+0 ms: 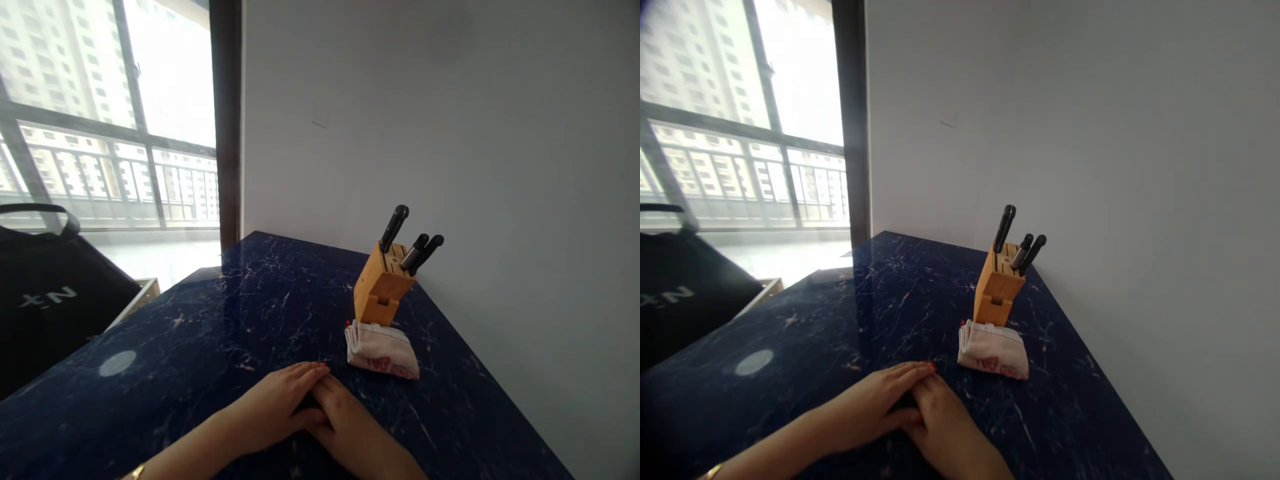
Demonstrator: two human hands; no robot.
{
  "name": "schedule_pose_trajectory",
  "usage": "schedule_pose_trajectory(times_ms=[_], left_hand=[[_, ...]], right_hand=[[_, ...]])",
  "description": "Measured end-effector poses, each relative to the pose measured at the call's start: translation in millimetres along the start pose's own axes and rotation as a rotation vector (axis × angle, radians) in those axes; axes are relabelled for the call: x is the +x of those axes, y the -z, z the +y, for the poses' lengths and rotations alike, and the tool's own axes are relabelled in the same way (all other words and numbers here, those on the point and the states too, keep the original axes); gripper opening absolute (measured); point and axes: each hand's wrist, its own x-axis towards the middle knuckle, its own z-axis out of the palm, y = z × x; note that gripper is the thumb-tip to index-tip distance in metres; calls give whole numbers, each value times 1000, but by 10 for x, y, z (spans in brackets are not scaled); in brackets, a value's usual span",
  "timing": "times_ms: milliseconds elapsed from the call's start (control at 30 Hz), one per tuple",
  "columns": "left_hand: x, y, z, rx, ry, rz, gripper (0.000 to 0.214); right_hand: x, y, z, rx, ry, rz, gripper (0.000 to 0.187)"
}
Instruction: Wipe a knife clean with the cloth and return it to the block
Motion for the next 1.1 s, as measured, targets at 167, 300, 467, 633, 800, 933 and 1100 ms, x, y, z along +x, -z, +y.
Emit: schedule_pose_trajectory(times_ms=[167,300,467,633,800,933,1100], left_hand=[[0,1,2,-2,0,4,55],[4,-2,-5,-1,-2,5,55],[-3,0,0,12,-3,-2,55],[-2,3,-1,36,-15,-6,54],[13,65,39,88,-34,86,49],[21,108,65,117,98,284,31],[48,63,-10,236,165,287,34]], right_hand=[[-5,0,-8,4,15,17,54],[-3,12,-27,20,20,12,53],[-2,10,-24,15,13,4,54],[4,7,-12,47,28,5,52],[23,45,-28,149,37,47,43],[21,208,-6,213,-31,255,27],[27,614,238,296,-130,1036,29]])
